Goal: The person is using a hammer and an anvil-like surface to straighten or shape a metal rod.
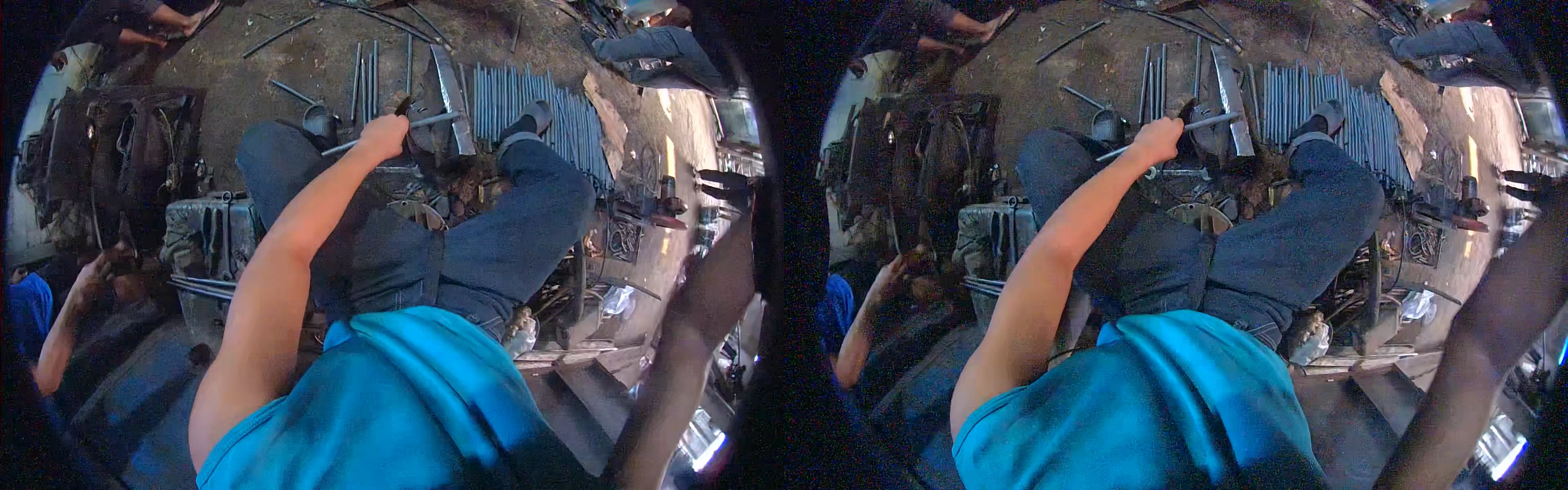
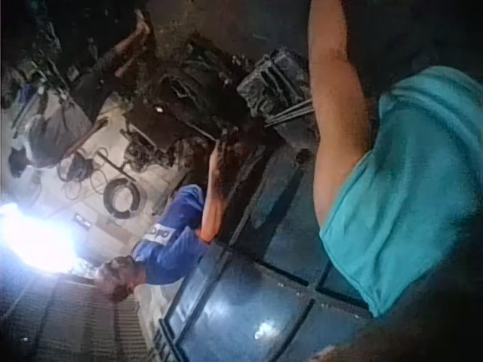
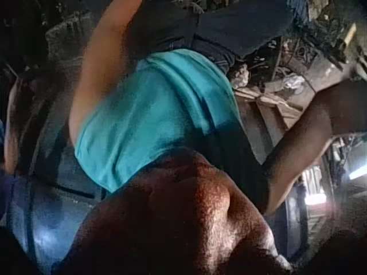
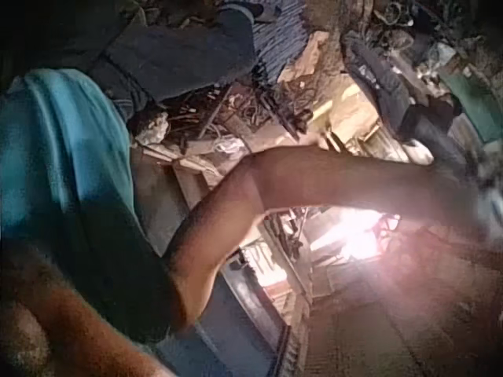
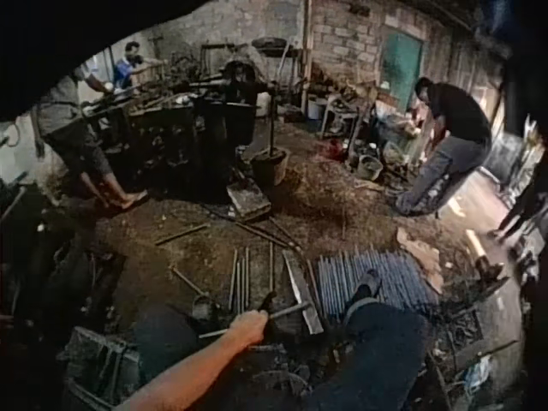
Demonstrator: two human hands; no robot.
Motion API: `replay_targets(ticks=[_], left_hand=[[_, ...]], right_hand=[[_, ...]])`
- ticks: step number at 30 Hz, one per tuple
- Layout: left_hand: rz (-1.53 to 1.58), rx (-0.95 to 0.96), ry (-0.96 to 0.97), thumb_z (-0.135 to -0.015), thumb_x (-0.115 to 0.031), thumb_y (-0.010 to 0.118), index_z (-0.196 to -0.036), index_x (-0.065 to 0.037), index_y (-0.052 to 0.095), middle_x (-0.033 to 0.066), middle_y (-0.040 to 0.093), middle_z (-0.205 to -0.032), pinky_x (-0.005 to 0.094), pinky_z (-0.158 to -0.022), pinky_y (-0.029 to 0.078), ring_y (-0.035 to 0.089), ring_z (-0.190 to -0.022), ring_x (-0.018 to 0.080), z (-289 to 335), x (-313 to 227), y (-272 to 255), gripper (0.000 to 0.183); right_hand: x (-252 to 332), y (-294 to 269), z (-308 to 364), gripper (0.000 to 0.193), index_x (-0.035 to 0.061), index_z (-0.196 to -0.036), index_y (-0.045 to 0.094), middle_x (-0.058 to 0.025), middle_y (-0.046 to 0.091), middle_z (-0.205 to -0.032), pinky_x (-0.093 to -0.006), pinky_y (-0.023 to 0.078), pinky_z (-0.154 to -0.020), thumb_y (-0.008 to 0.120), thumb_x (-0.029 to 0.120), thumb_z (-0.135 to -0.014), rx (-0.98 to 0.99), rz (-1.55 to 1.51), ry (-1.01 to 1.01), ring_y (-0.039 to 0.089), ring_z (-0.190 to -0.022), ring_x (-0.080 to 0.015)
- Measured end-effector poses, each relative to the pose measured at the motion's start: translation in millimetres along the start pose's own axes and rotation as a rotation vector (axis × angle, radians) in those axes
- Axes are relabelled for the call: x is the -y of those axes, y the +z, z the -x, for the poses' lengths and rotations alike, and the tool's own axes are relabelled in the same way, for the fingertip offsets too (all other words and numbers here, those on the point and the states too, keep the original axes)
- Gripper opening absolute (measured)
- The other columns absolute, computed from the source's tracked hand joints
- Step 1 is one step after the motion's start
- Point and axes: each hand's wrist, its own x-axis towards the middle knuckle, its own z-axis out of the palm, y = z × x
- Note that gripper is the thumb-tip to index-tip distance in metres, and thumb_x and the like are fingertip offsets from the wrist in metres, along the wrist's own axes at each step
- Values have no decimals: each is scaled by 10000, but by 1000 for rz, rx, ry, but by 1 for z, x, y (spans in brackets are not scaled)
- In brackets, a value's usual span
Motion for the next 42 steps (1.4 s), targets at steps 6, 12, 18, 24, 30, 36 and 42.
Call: replay_targets(ticks=[6,12,18,24,30,36,42], left_hand=[[-26,-28,10,-770,-31,610,-944,17,589,239,658,-939,501,-741,539,660,-889,403,5,5,-3,182],[34,-159,-62,-751,-38,627,-918,11,622,230,671,-916,497,-728,540,663,-878,410,-7,21,7,175],[75,-77,-184,-768,-129,627,-965,42,609,273,657,-930,527,-762,522,646,-877,443,-2,39,-41,262],[284,-232,-165,-822,-153,629,-920,20,556,280,643,-833,564,-742,495,624,-828,469,4,1,-30,212],[107,-135,-64,-905,-315,572,-974,55,565,295,643,-851,561,-738,498,624,-816,480,2,13,-3,376],[148,-127,-81,-963,-339,477,-951,68,561,317,634,-833,566,-746,486,620,-813,489,-4,0,5,416],[265,-84,-26,-946,-358,523,-969,56,597,301,641,-837,547,-759,484,613,-856,481,-6,13,5,421]], right_hand=[[24,160,111,333,8,-946,590,-77,630,-752,-320,495,-548,558,339,-936,-19,282,138,608,-628,-132],[-51,384,114,326,5,-1008,595,-94,627,-747,-350,506,-600,482,309,-980,-105,546,248,608,-667,-142],[-16,379,108,369,86,-834,460,26,414,-546,-243,331,-343,531,419,-978,-81,-87,817,398,-392,-61],[-84,385,161,382,-31,-844,569,-144,532,-576,-406,428,-518,566,333,-958,-104,212,616,573,-531,-248],[-92,401,192,403,-36,-914,582,-186,603,-652,-414,459,-573,537,361,-968,-42,171,858,627,-600,-326],[-100,399,196,395,-29,-978,567,-206,617,-678,-435,462,-586,503,361,-984,-17,155,874,651,-649,-349],[-101,405,195,389,-33,-984,532,-242,592,-687,-457,447,-582,472,352,-999,-49,171,770,632,-681,-412]])
